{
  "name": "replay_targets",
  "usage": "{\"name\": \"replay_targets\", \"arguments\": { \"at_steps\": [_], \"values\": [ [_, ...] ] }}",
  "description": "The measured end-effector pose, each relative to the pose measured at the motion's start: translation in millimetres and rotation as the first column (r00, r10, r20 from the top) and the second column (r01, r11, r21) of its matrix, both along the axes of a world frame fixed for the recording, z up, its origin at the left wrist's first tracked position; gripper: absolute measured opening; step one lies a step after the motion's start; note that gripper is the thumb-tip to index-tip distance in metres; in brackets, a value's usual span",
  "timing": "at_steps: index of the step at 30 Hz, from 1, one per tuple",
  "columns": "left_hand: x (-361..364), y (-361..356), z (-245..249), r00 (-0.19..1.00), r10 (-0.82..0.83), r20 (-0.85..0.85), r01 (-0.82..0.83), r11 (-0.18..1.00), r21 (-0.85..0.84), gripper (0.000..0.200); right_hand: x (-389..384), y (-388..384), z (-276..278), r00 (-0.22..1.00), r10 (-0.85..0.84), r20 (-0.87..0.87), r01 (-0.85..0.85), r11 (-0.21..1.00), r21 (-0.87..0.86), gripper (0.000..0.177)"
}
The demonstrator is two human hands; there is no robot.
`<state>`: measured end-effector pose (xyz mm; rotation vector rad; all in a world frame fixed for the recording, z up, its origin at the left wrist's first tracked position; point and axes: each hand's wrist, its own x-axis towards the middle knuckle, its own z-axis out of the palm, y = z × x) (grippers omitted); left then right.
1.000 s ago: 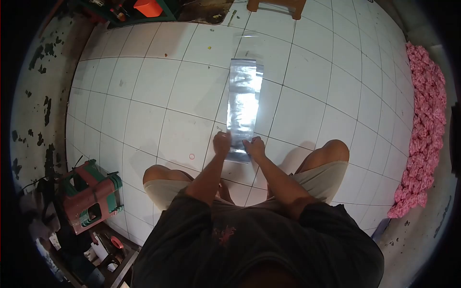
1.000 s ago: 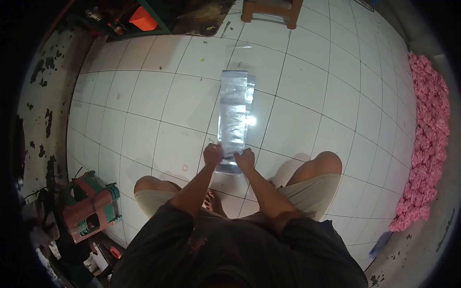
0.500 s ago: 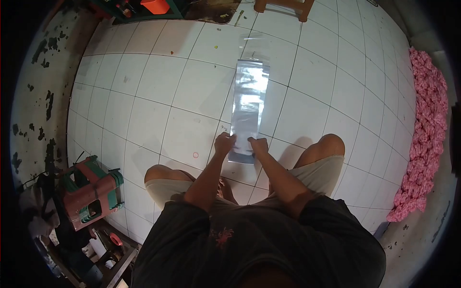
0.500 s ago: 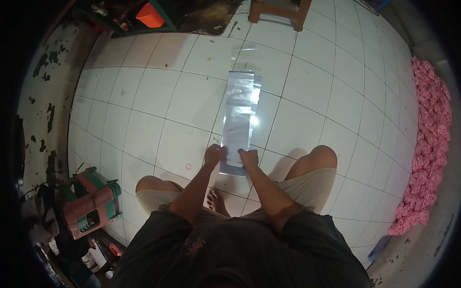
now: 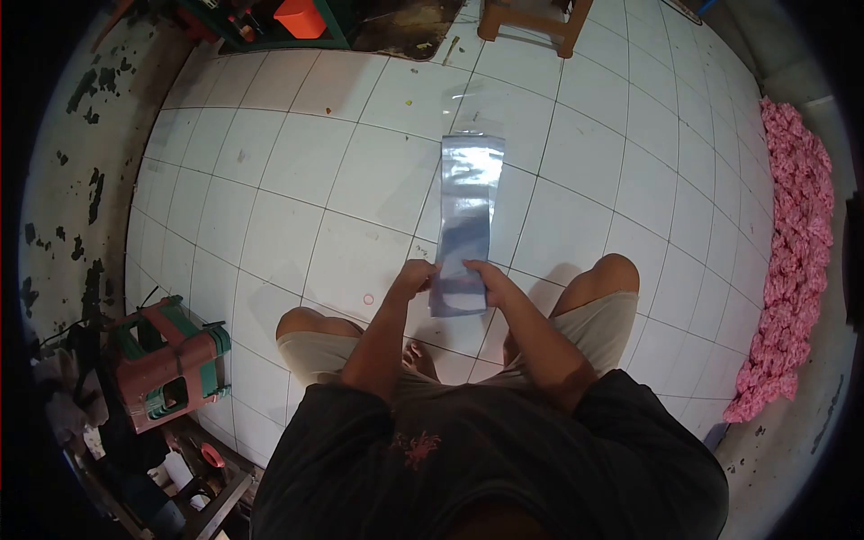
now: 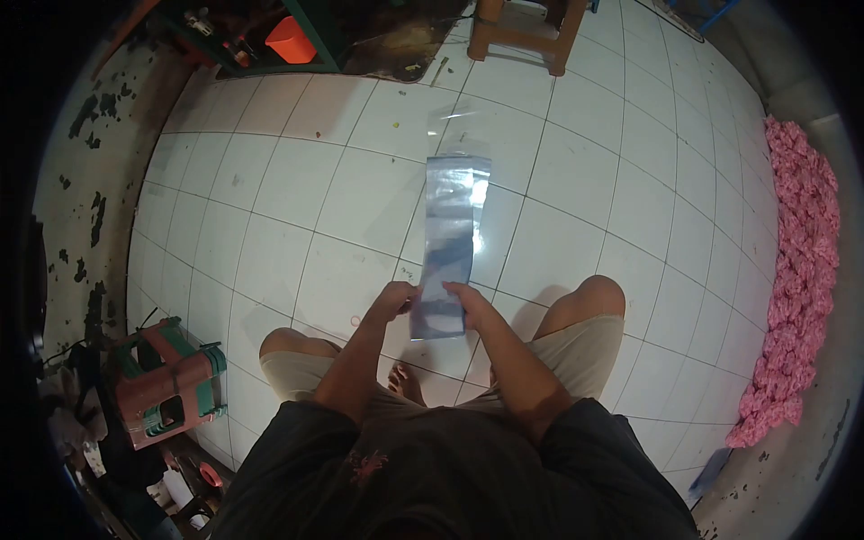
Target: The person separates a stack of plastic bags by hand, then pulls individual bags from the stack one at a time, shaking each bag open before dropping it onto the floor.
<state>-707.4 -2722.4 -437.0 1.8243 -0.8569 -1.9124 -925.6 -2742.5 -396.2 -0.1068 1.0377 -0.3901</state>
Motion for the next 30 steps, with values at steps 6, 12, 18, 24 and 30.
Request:
{"name": "replay_targets", "arguments": {
  "at_steps": [6,12,18,24,30],
  "values": [
    [1,13,41,0.926,0.248,-0.284,-0.183,0.954,0.236,0.041,-4,-8,82,0.917,0.274,-0.290,-0.367,0.864,-0.346,0.046],
    [6,15,187,0.416,0.675,-0.610,-0.368,0.738,0.566,0.071,-14,-20,276,0.804,0.514,-0.299,-0.579,0.565,-0.588,0.051],
    [12,62,358,0.567,0.691,-0.448,-0.424,0.711,0.561,0.065,-6,7,425,0.520,0.735,-0.435,-0.743,0.138,-0.655,0.045],
    [7,116,491,0.568,0.630,-0.529,-0.505,0.775,0.380,0.054,11,22,597,0.437,0.794,-0.422,-0.719,0.027,-0.694,0.050],
    [34,113,578,0.143,0.651,-0.745,-0.685,0.609,0.400,0.056,18,35,727,0.364,0.815,-0.451,-0.638,-0.134,-0.758,0.050]
  ]
}}
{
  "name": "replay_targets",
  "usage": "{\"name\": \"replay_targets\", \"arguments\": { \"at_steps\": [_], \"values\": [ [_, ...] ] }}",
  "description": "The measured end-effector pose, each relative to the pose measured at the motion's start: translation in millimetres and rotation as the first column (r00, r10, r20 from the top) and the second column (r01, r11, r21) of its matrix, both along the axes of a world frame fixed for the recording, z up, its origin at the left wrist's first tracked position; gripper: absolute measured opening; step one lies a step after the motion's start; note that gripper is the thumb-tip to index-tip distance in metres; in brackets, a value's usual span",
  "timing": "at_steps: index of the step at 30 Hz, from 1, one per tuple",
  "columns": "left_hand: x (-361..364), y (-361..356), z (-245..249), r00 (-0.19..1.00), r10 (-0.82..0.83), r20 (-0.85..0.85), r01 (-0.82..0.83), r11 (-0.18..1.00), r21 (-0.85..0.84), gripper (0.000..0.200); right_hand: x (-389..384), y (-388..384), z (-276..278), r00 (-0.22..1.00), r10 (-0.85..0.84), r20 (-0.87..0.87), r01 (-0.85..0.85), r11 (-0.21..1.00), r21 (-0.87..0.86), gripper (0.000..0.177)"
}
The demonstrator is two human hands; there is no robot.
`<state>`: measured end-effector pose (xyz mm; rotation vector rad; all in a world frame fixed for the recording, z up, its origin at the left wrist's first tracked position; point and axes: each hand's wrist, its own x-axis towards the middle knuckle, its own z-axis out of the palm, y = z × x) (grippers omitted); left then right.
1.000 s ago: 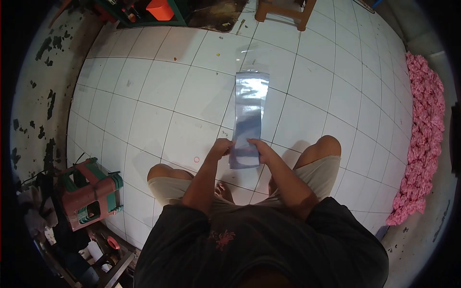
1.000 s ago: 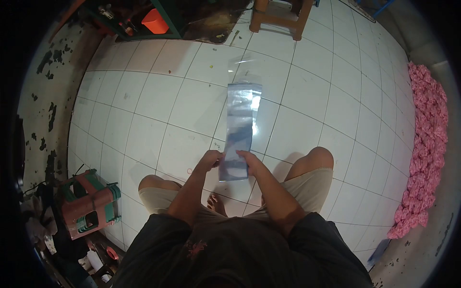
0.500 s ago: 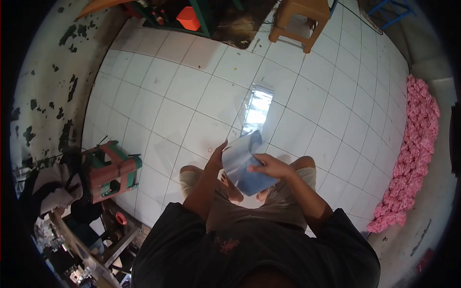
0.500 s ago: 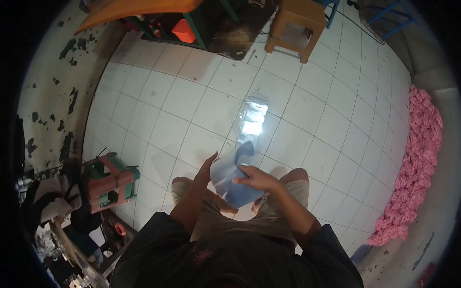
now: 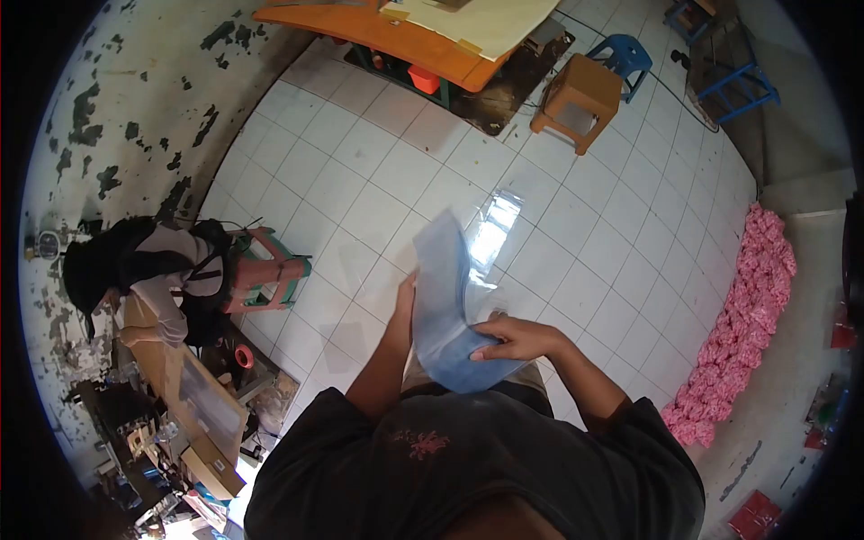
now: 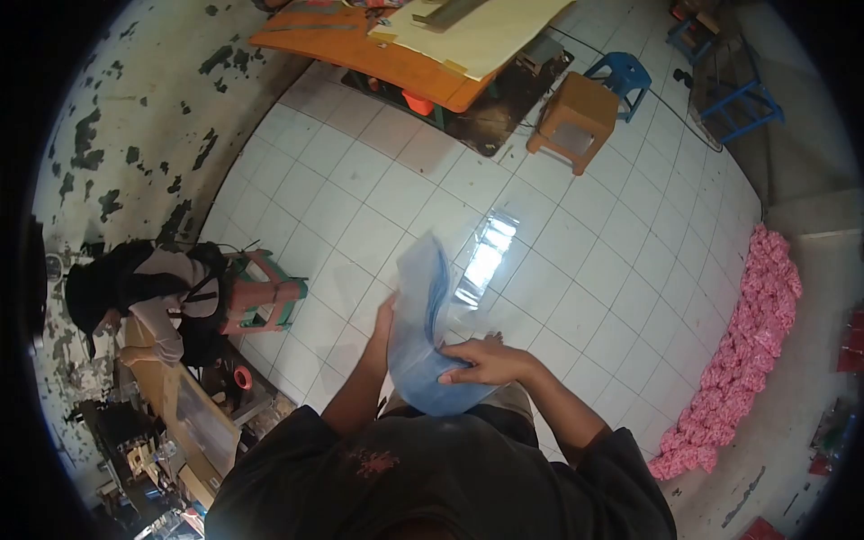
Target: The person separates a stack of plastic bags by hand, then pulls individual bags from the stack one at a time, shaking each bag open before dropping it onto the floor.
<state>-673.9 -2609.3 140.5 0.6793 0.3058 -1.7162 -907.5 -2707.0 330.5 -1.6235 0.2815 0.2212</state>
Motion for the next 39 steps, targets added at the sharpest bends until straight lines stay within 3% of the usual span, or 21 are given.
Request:
{"name": "replay_targets", "arguments": {
  "at_steps": [2,5,7,9,11,15,17,19,22,25,28,29,30,31,32,33,34,35,36,38,39],
  "values": [
    [27,-16,47,0.983,0.095,0.154,-0.105,0.993,0.060,0.069,-1,2,20,0.999,0.000,-0.032,0.000,1.000,-0.002,0.050],
    [57,-40,112,0.984,0.175,-0.033,-0.175,0.985,0.001,0.068,1,-1,54,0.997,-0.032,-0.076,0.034,0.999,0.020,0.050],
    [68,-53,143,0.938,0.214,0.274,-0.164,0.967,-0.194,0.066,3,0,65,0.993,-0.117,-0.014,0.117,0.993,-0.015,0.051],
    [86,-61,168,0.921,0.201,0.335,-0.136,0.969,-0.206,0.065,4,1,60,0.993,-0.084,-0.083,0.081,0.996,-0.033,0.053],
    [96,-69,204,0.900,0.192,0.392,-0.110,0.969,-0.223,0.064,8,5,55,0.961,-0.266,-0.073,0.270,0.962,0.047,0.051],
    [95,-68,304,0.658,0.481,0.580,-0.198,0.853,-0.482,0.053,17,3,-1,0.916,-0.400,0.013,0.394,0.907,0.152,0.048],
    [93,-63,341,0.571,0.549,0.610,-0.189,0.811,-0.553,0.049,19,-2,-42,0.834,-0.552,0.002,0.507,0.768,0.391,0.042],
    [91,-54,371,0.449,0.609,0.654,-0.120,0.766,-0.632,0.046,43,0,-53,0.650,-0.760,-0.025,0.508,0.410,0.757,0.039],
    [102,-44,401,0.344,0.669,0.659,-0.065,0.717,-0.694,0.046,68,-6,-49,0.595,-0.799,-0.088,0.642,0.406,0.650,0.041],
    [121,-47,420,0.229,0.750,0.620,-0.024,0.641,-0.767,0.046,94,-12,-86,0.430,-0.810,-0.399,0.825,0.173,0.538,0.044],
    [141,-63,435,0.109,0.867,0.487,-0.016,0.491,-0.871,0.043,117,-22,-124,0.753,-0.229,-0.617,0.573,0.688,0.444,0.051],
    [148,-66,434,0.111,0.867,0.486,-0.007,0.490,-0.872,0.043,123,-28,-122,0.756,-0.235,-0.611,0.574,0.686,0.447,0.051],
    [158,-70,431,0.158,0.894,0.419,0.024,0.421,-0.907,0.041,133,-34,-101,0.767,-0.298,-0.569,0.344,0.939,-0.029,0.050],
    [164,-74,432,0.208,0.913,0.351,0.049,0.349,-0.936,0.039,142,-38,-93,0.796,-0.332,-0.506,0.029,0.856,-0.516,0.049],
    [167,-79,434,0.229,0.914,0.334,0.052,0.332,-0.942,0.038,149,-39,-91,0.809,-0.566,-0.159,0.295,0.624,-0.723,0.051],
    [167,-82,432,0.232,0.914,0.334,0.056,0.331,-0.942,0.038,154,-46,-42,0.768,-0.640,-0.038,0.540,0.678,-0.498,0.058],
    [166,-85,428,0.220,0.922,0.318,0.029,0.319,-0.947,0.044,165,-56,-40,0.719,-0.691,-0.080,0.695,0.717,0.050,0.061],
    [168,-87,422,0.206,0.932,0.299,0.000,0.306,-0.952,0.050,174,-65,-40,0.691,-0.707,-0.150,0.643,0.506,0.575,0.064],
    [180,-90,400,0.157,0.939,0.306,-0.032,0.315,-0.949,0.050,180,-71,-25,0.694,-0.706,-0.144,0.639,0.511,0.575,0.064],
    [182,-90,385,0.229,0.909,0.347,0.005,0.356,-0.935,0.043,187,-85,26,0.673,-0.720,-0.170,0.218,-0.026,0.976,0.068],
    [186,-90,375,0.242,0.883,0.401,0.070,0.397,-0.915,0.038,192,-97,32,0.682,-0.713,-0.164,0.216,-0.018,0.976,0.068]
  ]
}}
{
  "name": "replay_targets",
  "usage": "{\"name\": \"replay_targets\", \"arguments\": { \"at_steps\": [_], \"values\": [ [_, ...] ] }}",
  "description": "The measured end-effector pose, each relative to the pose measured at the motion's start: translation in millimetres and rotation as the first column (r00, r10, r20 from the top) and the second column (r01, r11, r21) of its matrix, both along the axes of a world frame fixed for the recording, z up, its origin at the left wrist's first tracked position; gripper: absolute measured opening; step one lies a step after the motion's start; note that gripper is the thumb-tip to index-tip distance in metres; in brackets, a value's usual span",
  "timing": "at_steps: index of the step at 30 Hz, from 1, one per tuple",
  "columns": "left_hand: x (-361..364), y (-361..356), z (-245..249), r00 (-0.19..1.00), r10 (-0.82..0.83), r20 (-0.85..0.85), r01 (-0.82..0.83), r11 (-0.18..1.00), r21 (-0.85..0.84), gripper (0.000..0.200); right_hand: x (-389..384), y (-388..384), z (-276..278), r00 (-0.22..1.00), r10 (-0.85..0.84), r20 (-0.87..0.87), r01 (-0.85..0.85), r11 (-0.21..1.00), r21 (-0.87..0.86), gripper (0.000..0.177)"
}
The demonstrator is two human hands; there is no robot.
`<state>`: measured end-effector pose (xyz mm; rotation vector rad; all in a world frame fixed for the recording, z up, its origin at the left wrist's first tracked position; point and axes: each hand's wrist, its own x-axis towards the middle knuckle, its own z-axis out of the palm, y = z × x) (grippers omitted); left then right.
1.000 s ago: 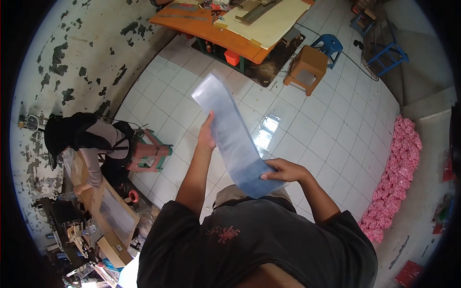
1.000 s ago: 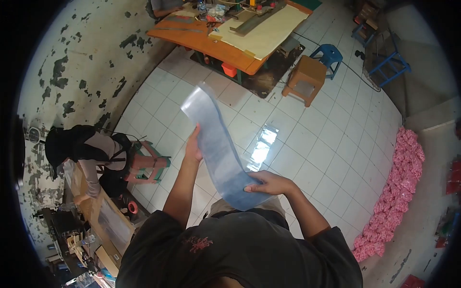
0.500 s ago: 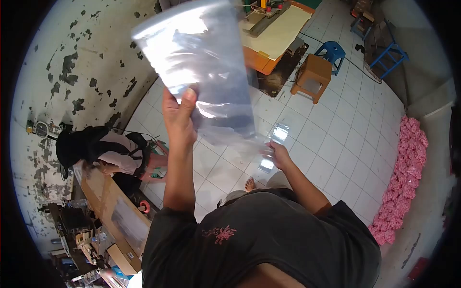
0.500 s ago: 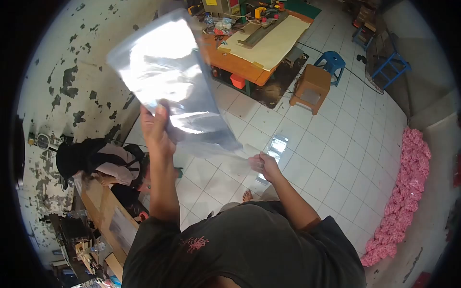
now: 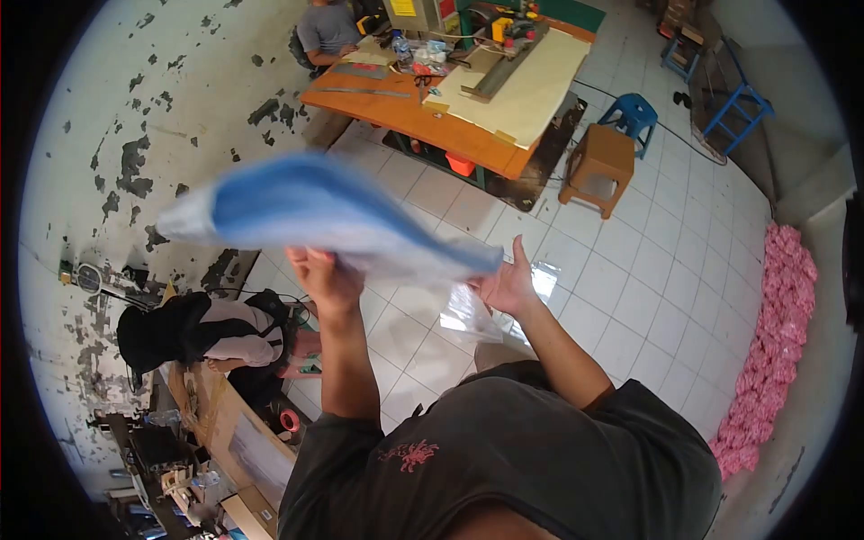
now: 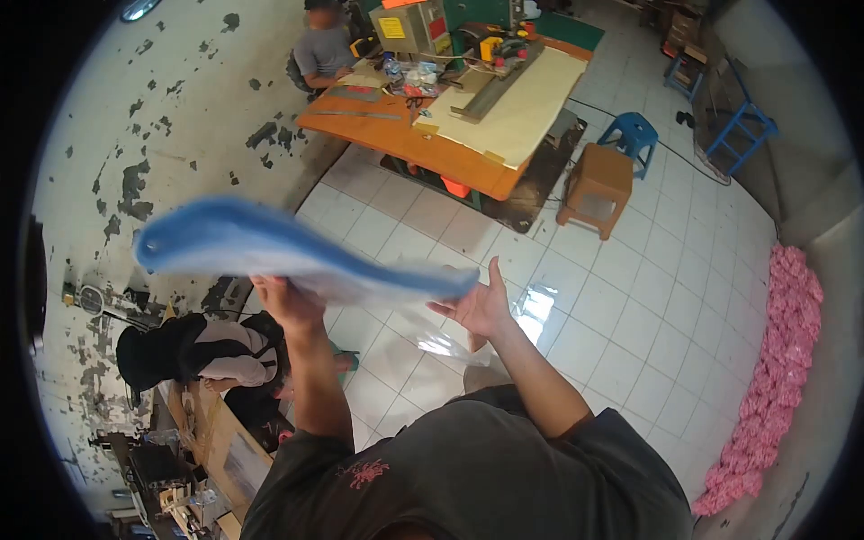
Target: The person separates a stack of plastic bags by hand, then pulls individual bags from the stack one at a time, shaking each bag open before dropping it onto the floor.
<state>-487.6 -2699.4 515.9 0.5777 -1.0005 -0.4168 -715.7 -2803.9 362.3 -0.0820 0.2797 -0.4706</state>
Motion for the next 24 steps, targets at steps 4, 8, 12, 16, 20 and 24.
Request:
{"name": "replay_targets", "arguments": {
  "at_steps": [4,8,12,16,20,24],
  "values": [
    [-26,-18,16,0.906,-0.424,0.013,0.424,0.905,-0.032,0.048,39,-50,-36,0.993,0.094,-0.078,-0.089,0.994,0.067,0.057],
    [0,-49,11,0.838,-0.516,0.174,0.516,0.855,0.051,0.049,79,-85,-50,0.994,0.101,-0.049,-0.094,0.986,0.136,0.044],
    [22,-43,-26,0.789,-0.427,-0.441,0.565,0.786,0.251,0.044,113,-123,-58,0.932,0.286,-0.224,-0.291,0.957,0.010,0.044],
    [90,5,-137,0.949,-0.156,-0.275,0.299,0.721,0.625,0.049,152,-182,-33,0.960,0.177,-0.216,-0.208,0.970,-0.129,0.045],
    [66,-22,-121,0.972,-0.235,0.011,0.155,0.677,0.720,0.043,164,-216,79,0.966,-0.098,-0.239,-0.040,0.857,-0.514,0.042],
    [70,-35,-117,0.933,-0.259,-0.248,0.358,0.717,0.598,0.052,188,-204,135,0.974,-0.174,-0.145,0.005,0.658,-0.753,0.035]
  ]
}}
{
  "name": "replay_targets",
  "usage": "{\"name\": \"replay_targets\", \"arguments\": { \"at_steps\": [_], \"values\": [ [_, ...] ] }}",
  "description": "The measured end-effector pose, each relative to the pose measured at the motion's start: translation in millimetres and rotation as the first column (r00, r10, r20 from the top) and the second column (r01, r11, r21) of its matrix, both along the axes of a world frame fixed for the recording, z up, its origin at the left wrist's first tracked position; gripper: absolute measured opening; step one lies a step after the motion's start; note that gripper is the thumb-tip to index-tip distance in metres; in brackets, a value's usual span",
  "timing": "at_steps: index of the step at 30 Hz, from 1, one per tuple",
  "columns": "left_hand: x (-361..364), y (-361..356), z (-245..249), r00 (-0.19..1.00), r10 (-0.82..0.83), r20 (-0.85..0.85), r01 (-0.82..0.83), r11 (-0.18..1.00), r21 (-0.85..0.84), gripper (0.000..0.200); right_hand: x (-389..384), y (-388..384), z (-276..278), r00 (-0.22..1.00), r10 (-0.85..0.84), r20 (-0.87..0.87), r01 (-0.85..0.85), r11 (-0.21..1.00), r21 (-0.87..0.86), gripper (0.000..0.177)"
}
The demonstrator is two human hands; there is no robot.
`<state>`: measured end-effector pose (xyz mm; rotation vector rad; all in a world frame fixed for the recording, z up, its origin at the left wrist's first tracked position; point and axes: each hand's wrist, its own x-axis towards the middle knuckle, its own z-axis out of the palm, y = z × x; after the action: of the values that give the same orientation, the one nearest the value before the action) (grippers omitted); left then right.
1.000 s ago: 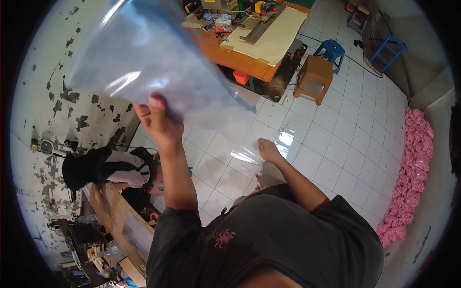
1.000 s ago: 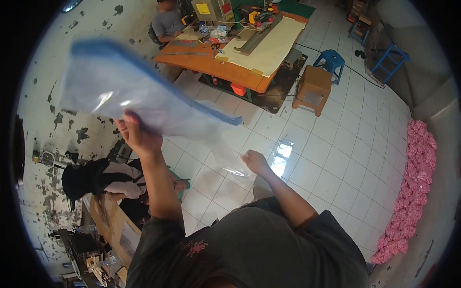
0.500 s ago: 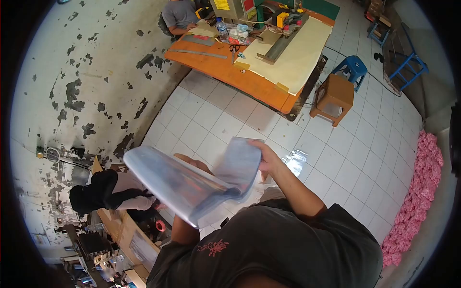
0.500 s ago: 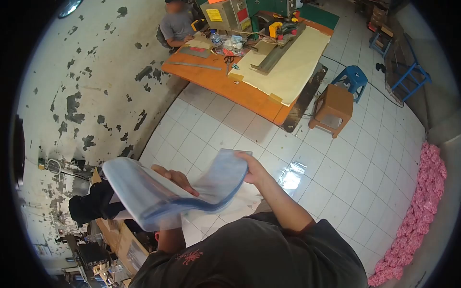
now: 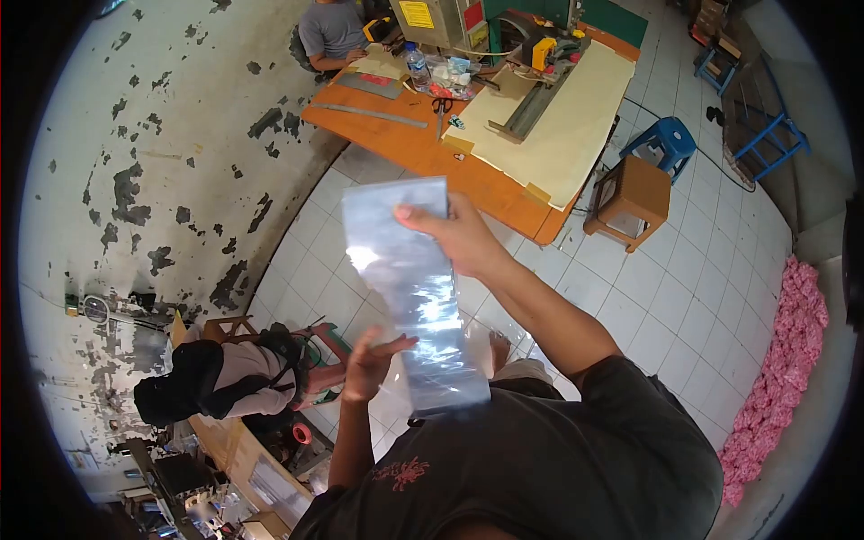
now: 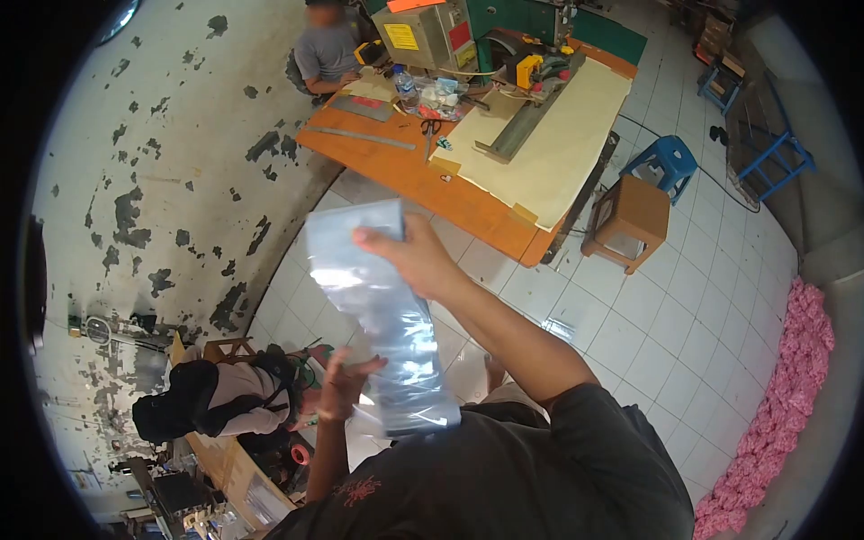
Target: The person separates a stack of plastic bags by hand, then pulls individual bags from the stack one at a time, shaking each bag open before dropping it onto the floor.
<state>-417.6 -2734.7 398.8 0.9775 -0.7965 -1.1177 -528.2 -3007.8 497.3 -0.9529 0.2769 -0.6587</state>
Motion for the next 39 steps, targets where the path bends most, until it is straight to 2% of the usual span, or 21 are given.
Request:
{"name": "replay_targets", "arguments": {
  "at_steps": [1,2,4,5,6,7,8,9,10,11,12,14,15,18,20,23,26,31,34,36,39],
  "values": [
    [-1,-1,1,0.957,0.059,-0.285,-0.117,0.975,-0.190,0.057,4,6,7,1.000,-0.006,0.015,0.006,0.999,-0.035,0.035],
    [15,3,-17,0.956,0.056,-0.287,-0.116,0.974,-0.195,0.057,3,10,16,1.000,-0.008,0.014,0.008,0.999,-0.040,0.035],
    [72,21,-99,0.748,0.056,-0.661,-0.297,0.919,-0.259,0.054,1,23,29,0.988,0.066,-0.139,-0.102,0.956,-0.276,0.036],
    [88,25,-141,0.705,0.136,-0.696,-0.301,0.946,-0.121,0.050,5,36,26,0.992,0.094,-0.082,-0.111,0.967,-0.230,0.036],
    [87,19,-142,0.703,0.127,-0.700,-0.292,0.948,-0.122,0.050,8,48,19,0.993,0.084,-0.088,-0.102,0.967,-0.232,0.036],
    [77,6,-143,0.626,0.422,-0.656,-0.334,0.905,0.264,0.045,10,60,9,0.982,0.096,-0.163,-0.148,0.928,-0.341,0.036],
    [66,-9,-140,0.544,0.674,-0.499,-0.336,0.720,0.607,0.040,12,70,4,0.965,0.104,-0.241,-0.205,0.874,-0.441,0.035],
    [51,-28,-114,0.539,0.674,-0.506,-0.331,0.721,0.608,0.040,11,79,7,0.962,0.104,-0.251,-0.210,0.873,-0.441,0.035],
    [34,-48,-69,0.682,0.382,-0.623,-0.221,0.921,0.322,0.039,7,86,13,0.967,0.124,-0.222,-0.220,0.846,-0.485,0.030],
    [31,-61,-44,0.775,0.049,-0.630,-0.062,0.998,0.001,0.038,2,93,18,0.970,0.144,-0.194,-0.227,0.819,-0.527,0.025],
    [33,-68,-26,0.786,-0.119,-0.606,0.040,0.989,-0.143,0.038,-4,100,20,0.969,0.142,-0.200,-0.229,0.819,-0.526,0.025],
    [30,-70,7,0.760,-0.257,-0.597,0.153,0.963,-0.220,0.038,-19,109,20,0.913,0.305,-0.272,-0.394,0.835,-0.385,0.034],
    [31,-71,16,0.745,-0.296,-0.598,0.193,0.954,-0.231,0.039,-22,111,18,0.934,0.267,-0.238,-0.357,0.745,-0.564,0.031],
    [40,-77,17,0.685,-0.337,-0.646,0.309,0.937,-0.162,0.039,-32,133,15,0.942,0.318,-0.106,-0.302,0.671,-0.677,0.030],
    [52,-86,-15,0.654,-0.266,-0.709,0.373,0.928,-0.004,0.040,-38,144,23,0.940,0.335,-0.062,-0.284,0.671,-0.685,0.032],
    [80,-109,-100,0.719,-0.089,-0.690,0.403,0.861,0.309,0.041,-45,160,41,0.937,0.349,-0.013,-0.257,0.662,-0.704,0.036],
    [112,-140,-157,0.813,-0.043,-0.581,0.406,0.758,0.511,0.042,-54,170,44,0.951,0.308,-0.015,-0.231,0.680,-0.696,0.041],
    [146,-187,-73,0.813,-0.003,-0.582,0.277,0.881,0.383,0.044,-82,180,22,0.996,-0.013,-0.087,-0.044,0.780,-0.625,0.033],
    [151,-201,9,0.891,-0.100,-0.443,0.187,0.969,0.159,0.044,-90,186,0,0.975,-0.198,-0.100,0.116,0.838,-0.533,0.029],
    [152,-206,51,0.908,-0.142,-0.394,0.187,0.979,0.078,0.044,-90,183,-12,0.957,-0.282,-0.061,0.196,0.792,-0.579,0.028],
    [147,-213,108,0.982,0.016,-0.188,-0.021,0.999,-0.027,0.045,-89,176,-27,0.936,-0.349,-0.056,0.249,0.765,-0.594,0.027]
  ]
}}
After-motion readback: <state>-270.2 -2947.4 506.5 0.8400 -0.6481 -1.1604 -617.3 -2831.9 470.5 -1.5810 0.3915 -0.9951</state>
